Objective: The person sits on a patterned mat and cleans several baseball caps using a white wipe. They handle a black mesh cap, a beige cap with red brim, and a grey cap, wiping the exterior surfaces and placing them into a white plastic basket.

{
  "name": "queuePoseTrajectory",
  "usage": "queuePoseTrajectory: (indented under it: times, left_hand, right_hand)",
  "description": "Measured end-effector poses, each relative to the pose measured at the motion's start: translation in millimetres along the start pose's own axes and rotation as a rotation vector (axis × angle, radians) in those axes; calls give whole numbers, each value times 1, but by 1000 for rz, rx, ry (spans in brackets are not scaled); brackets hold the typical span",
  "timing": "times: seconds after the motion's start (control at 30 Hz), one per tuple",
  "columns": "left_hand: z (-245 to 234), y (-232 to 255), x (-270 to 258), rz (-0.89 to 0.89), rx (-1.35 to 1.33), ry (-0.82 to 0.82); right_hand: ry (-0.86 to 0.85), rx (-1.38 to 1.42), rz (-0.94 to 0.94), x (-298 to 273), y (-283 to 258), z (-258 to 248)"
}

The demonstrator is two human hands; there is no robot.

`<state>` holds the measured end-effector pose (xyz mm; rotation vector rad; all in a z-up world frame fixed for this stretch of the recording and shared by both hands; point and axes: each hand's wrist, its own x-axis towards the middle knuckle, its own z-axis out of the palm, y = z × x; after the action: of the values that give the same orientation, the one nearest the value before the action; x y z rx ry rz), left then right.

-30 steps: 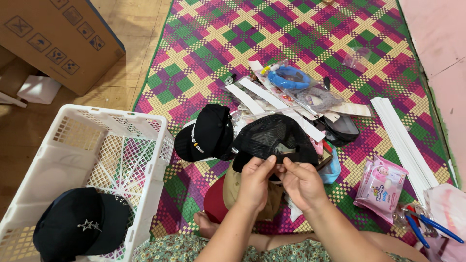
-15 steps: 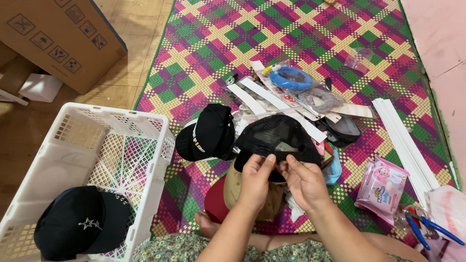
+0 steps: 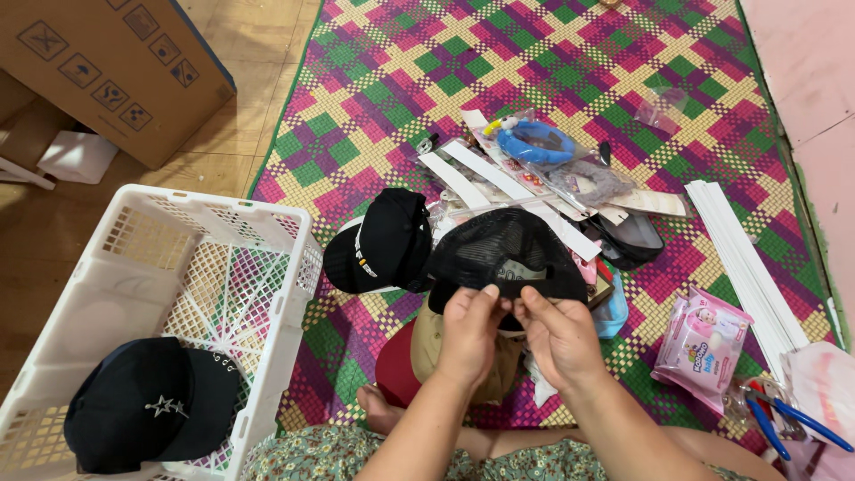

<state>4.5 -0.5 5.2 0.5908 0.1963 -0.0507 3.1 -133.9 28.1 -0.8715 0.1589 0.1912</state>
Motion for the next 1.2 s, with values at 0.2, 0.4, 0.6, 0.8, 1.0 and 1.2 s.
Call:
queuePoseTrajectory:
  times: [0.2, 0.4, 0.6, 0.8, 1.0, 1.2]
  left_hand:
    - [9, 6, -7, 69, 223, -7]
    - [2, 3, -4, 45, 212, 4]
    - [1, -3, -6, 89, 323, 96]
    - [11, 5, -10, 124, 398, 37]
    - [20, 13, -15, 153, 421, -52]
    - [9, 11, -13, 79, 410, -129]
  right_hand:
    - [3, -2, -16, 2, 1, -9]
    - [-17, 18, -16, 3, 0, -4]
    - [23, 10, -22, 0, 9, -4]
    - [-5, -52, -152, 0, 11, 4]
    - [-34, -108, -184, -1, 11, -1]
    - [-37, -62, -199, 2, 16, -15]
